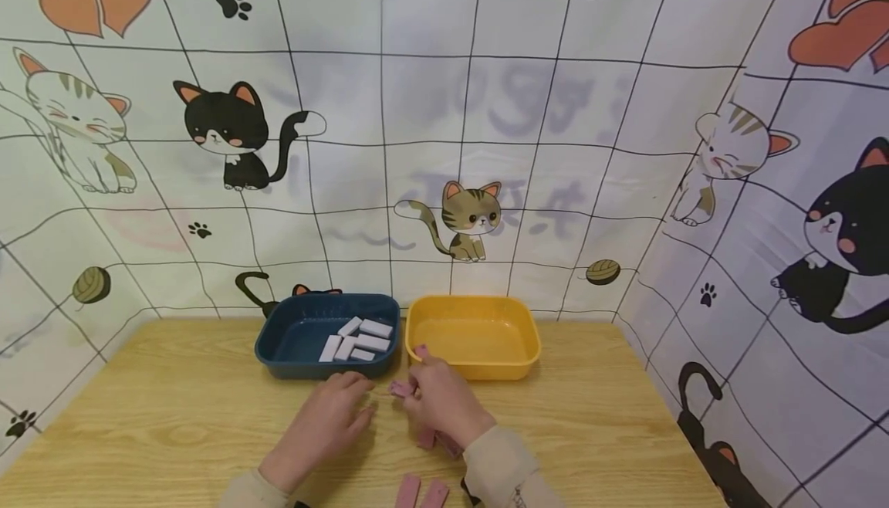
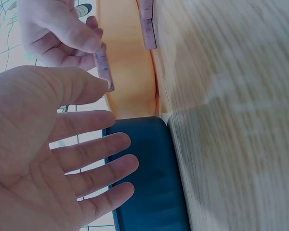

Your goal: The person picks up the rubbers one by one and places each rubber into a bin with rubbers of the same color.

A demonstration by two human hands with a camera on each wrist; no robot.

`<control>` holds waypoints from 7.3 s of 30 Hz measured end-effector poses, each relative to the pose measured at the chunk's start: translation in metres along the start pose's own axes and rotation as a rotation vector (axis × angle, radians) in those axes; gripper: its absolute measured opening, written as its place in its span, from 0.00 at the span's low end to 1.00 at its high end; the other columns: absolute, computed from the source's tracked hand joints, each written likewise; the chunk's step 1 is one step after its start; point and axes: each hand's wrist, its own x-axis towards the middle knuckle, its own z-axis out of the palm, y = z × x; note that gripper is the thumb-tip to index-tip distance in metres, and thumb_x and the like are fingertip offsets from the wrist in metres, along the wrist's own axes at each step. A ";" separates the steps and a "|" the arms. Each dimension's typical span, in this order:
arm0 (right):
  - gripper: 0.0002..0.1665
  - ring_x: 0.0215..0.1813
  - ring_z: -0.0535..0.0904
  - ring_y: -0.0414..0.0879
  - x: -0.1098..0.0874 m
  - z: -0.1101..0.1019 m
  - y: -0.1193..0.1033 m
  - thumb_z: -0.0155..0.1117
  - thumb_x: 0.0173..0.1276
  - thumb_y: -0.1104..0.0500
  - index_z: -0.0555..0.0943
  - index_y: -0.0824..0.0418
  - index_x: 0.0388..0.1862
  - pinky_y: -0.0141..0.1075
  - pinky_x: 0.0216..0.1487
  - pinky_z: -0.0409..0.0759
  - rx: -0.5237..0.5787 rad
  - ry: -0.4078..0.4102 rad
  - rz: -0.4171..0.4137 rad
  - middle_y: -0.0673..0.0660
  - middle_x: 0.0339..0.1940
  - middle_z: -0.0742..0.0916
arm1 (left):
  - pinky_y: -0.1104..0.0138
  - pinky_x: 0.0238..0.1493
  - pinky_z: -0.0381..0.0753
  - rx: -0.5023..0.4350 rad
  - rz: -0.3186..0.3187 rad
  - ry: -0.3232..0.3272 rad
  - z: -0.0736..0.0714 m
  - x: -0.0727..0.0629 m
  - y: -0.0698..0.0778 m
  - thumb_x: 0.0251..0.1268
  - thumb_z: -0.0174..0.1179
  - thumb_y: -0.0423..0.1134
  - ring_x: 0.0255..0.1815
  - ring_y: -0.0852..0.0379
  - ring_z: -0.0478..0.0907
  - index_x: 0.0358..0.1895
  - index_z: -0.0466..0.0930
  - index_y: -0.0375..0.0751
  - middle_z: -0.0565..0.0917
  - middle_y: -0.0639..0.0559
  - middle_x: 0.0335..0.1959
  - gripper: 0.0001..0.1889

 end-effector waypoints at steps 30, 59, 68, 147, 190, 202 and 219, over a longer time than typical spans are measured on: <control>0.06 0.31 0.71 0.40 -0.008 -0.035 0.023 0.72 0.57 0.64 0.82 0.59 0.31 0.32 0.32 0.73 -0.096 0.225 -0.047 0.51 0.29 0.80 | 0.55 0.45 0.80 0.019 0.101 -0.004 0.001 0.008 0.017 0.62 0.69 0.37 0.44 0.51 0.79 0.46 0.86 0.38 0.84 0.48 0.45 0.11; 0.08 0.32 0.73 0.44 0.020 -0.045 0.054 0.73 0.62 0.59 0.81 0.58 0.30 0.38 0.36 0.74 -0.067 0.046 0.250 0.53 0.31 0.82 | 0.56 0.46 0.79 0.026 0.116 -0.039 -0.001 0.021 0.028 0.65 0.68 0.39 0.46 0.52 0.78 0.50 0.86 0.39 0.84 0.50 0.47 0.13; 0.10 0.31 0.72 0.45 0.028 -0.038 0.064 0.73 0.64 0.57 0.80 0.58 0.28 0.37 0.34 0.72 -0.049 0.013 0.310 0.51 0.28 0.79 | 0.57 0.47 0.80 0.020 0.113 -0.061 0.003 0.023 0.030 0.65 0.69 0.39 0.46 0.52 0.78 0.50 0.86 0.40 0.84 0.50 0.47 0.13; 0.04 0.33 0.76 0.41 0.011 -0.046 0.046 0.71 0.66 0.64 0.87 0.61 0.39 0.34 0.35 0.77 0.104 0.163 0.096 0.49 0.33 0.84 | 0.54 0.50 0.80 0.026 0.070 -0.055 -0.004 0.019 0.025 0.65 0.68 0.39 0.48 0.51 0.79 0.52 0.86 0.39 0.84 0.49 0.49 0.14; 0.10 0.35 0.75 0.29 -0.091 -0.028 0.029 0.69 0.68 0.67 0.87 0.59 0.47 0.27 0.31 0.80 0.252 0.005 -0.177 0.50 0.38 0.84 | 0.53 0.50 0.83 0.094 0.157 -0.031 -0.009 -0.002 0.031 0.60 0.72 0.39 0.48 0.49 0.82 0.48 0.85 0.40 0.85 0.48 0.47 0.14; 0.21 0.34 0.73 0.31 -0.100 -0.018 0.024 0.69 0.71 0.63 0.85 0.60 0.62 0.28 0.34 0.78 0.385 -0.215 -0.033 0.43 0.35 0.79 | 0.52 0.49 0.82 0.110 0.163 -0.092 -0.009 -0.012 0.035 0.61 0.72 0.41 0.50 0.49 0.81 0.49 0.85 0.43 0.84 0.48 0.49 0.14; 0.12 0.42 0.74 0.33 -0.103 -0.004 0.023 0.72 0.68 0.55 0.87 0.50 0.50 0.30 0.39 0.78 0.337 -0.350 0.019 0.43 0.51 0.82 | 0.51 0.54 0.81 0.077 0.131 -0.296 -0.004 -0.022 0.043 0.64 0.70 0.44 0.53 0.51 0.81 0.51 0.85 0.46 0.84 0.52 0.52 0.14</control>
